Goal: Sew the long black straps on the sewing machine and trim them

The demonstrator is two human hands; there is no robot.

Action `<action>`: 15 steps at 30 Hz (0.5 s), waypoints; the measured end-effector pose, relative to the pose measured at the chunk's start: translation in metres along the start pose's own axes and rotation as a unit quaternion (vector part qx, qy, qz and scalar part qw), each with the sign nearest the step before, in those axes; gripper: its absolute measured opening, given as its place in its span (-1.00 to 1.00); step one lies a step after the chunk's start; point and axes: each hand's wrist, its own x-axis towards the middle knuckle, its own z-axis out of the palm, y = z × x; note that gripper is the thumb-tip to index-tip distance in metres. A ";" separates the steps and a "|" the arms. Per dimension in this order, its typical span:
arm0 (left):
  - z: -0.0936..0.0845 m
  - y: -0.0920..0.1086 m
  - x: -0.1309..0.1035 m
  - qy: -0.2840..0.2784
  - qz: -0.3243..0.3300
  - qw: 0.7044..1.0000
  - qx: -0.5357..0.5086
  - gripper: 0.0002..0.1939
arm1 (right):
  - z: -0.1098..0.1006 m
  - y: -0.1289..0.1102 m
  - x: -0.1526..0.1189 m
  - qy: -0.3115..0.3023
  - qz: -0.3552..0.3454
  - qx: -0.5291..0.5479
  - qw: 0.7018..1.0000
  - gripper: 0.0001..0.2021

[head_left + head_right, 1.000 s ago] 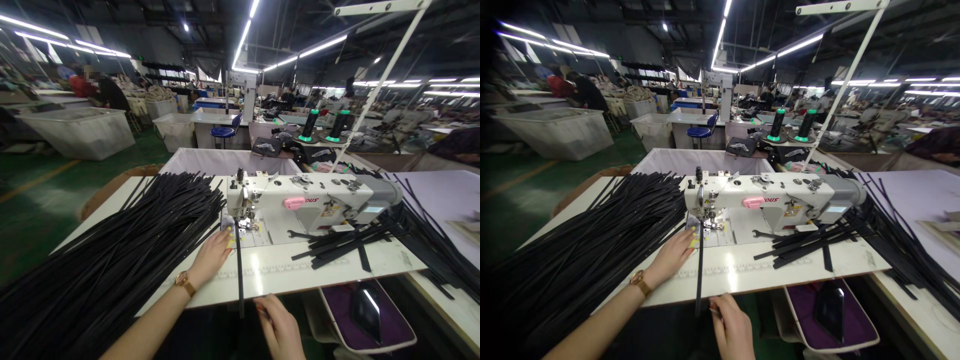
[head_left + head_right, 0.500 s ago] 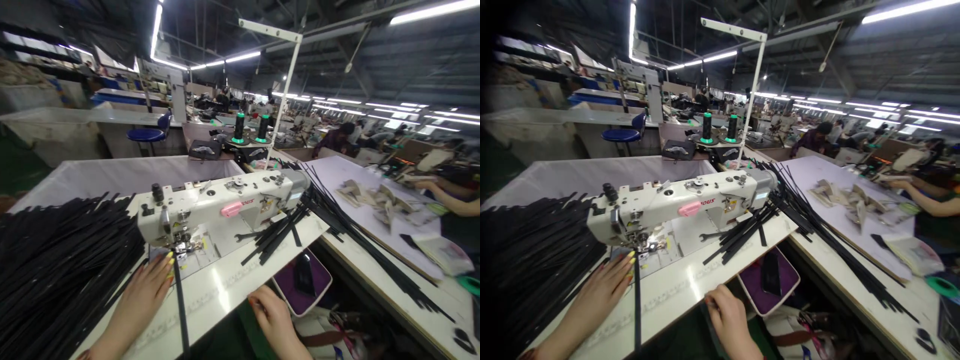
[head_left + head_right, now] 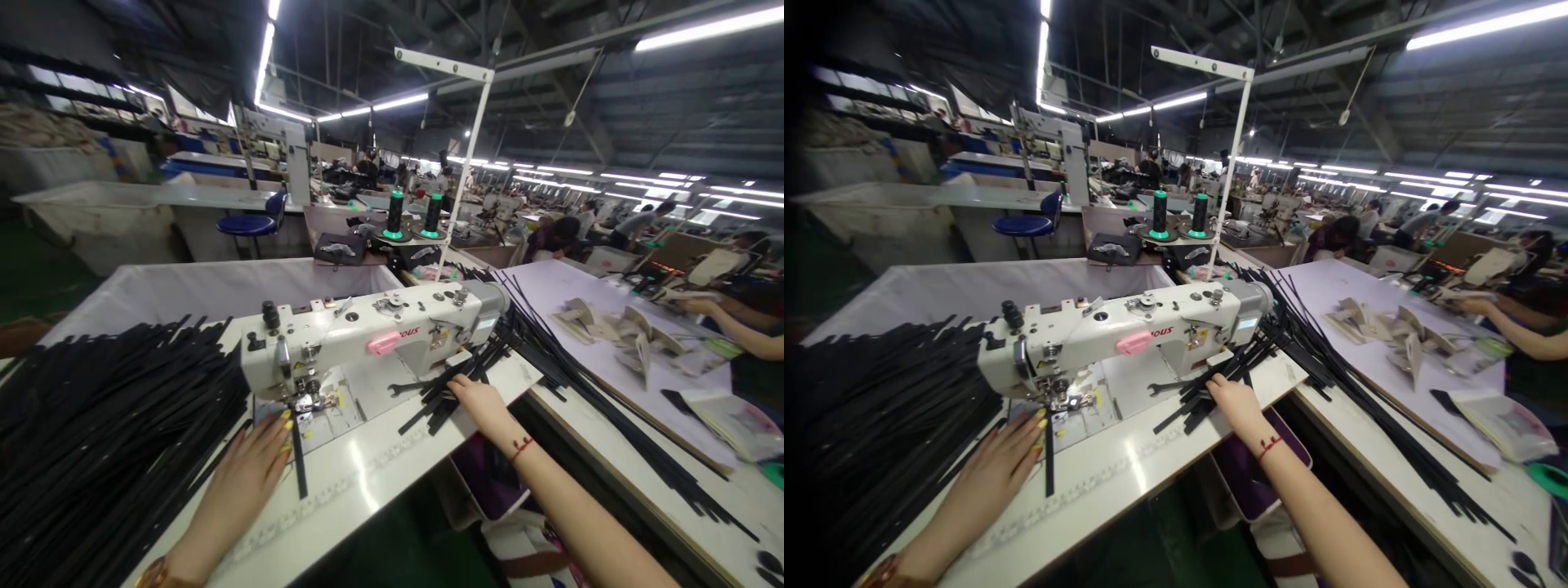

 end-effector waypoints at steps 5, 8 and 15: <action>-0.016 0.010 0.004 0.006 -0.015 0.999 -0.030 -0.58 | -0.005 -0.003 0.022 -0.024 -0.098 -0.050 0.994 -0.76; -0.025 0.013 0.006 0.007 -0.024 0.999 -0.043 -0.60 | -0.003 0.001 0.023 -0.025 -0.132 -0.059 0.989 -0.69; -0.032 0.014 0.008 -0.008 -0.039 0.997 -0.058 -0.60 | -0.007 -0.054 -0.011 0.098 -0.198 0.051 0.974 -0.53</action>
